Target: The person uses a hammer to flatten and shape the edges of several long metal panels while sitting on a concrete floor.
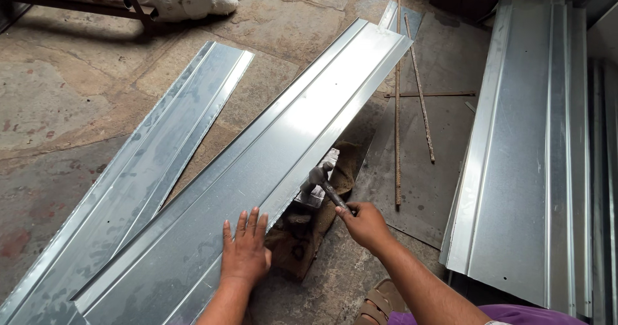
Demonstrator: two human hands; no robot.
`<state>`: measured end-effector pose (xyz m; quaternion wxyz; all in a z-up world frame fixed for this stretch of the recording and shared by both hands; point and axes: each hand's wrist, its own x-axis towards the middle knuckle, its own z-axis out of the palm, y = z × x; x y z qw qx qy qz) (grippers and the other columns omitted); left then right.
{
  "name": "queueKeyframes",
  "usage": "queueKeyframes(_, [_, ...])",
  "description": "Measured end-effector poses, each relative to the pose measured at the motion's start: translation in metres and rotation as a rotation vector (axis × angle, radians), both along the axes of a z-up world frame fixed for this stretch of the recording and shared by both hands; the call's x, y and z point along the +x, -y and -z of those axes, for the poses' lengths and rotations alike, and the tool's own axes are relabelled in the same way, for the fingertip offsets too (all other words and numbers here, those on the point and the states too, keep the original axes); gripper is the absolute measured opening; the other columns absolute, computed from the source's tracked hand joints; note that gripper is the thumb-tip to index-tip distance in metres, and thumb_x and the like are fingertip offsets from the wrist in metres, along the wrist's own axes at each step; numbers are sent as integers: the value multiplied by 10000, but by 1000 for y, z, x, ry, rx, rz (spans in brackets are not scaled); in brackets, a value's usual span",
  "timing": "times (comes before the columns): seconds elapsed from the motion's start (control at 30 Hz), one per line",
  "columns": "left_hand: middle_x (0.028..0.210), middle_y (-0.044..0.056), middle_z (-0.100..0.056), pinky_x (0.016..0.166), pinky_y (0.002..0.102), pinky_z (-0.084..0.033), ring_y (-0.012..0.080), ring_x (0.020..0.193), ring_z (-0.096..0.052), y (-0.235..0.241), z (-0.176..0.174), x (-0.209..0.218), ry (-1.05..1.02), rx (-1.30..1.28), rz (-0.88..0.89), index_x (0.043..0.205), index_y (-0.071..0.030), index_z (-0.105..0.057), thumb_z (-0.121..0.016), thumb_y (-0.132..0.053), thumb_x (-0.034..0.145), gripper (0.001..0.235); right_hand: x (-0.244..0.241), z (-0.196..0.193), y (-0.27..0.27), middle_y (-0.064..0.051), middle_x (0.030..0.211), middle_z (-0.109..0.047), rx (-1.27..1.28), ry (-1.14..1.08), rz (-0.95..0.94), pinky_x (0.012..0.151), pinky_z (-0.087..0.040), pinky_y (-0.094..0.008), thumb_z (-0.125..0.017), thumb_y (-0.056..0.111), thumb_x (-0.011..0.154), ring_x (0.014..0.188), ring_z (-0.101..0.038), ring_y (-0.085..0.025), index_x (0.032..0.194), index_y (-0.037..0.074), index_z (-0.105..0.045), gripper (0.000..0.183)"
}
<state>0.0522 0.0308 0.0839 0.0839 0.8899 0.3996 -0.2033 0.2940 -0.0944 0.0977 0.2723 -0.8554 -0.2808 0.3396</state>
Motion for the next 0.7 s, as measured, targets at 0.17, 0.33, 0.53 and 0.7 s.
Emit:
queueKeyframes(0.17, [1714, 19, -84, 1236, 599, -64, 264, 1564, -103, -17, 25, 41, 119, 140, 56, 1634, -209, -65, -453, -124, 954, 787, 2, -77, -7, -60, 694, -660, 144, 148, -3, 505, -385, -343, -703, 328, 952, 546, -514, -161, 1122, 75, -732, 306])
queueKeyframes(0.33, [1703, -5, -94, 1212, 622, -49, 290, 1546, -122, -29, 78, 44, 217, 190, 97, 1622, -201, -102, -358, -51, 941, 742, 6, -190, 7, -38, 757, -590, 1025, 640, -199, 474, -436, -237, -675, 105, 1031, 585, -548, -72, 1170, 36, -569, 188])
queueKeyframes(0.53, [1690, 6, -152, 1193, 689, -59, 303, 1539, -178, -28, 95, 43, 302, 227, 122, 1606, -168, -169, -338, -111, 971, 659, 16, -204, 5, -46, 804, -574, 1620, 490, -294, 561, -543, -295, -552, 173, 1175, 547, -583, -102, 1242, 158, -482, 99])
queueKeyframes(0.7, [1689, 2, -152, 1188, 700, -67, 308, 1533, -201, -27, 88, 37, 301, 260, 150, 1614, -166, -167, -346, -110, 975, 665, -17, -62, -11, -95, 692, -553, 553, 484, -338, 481, -507, -294, -530, 30, 906, 547, -565, -178, 1321, 21, -448, 423])
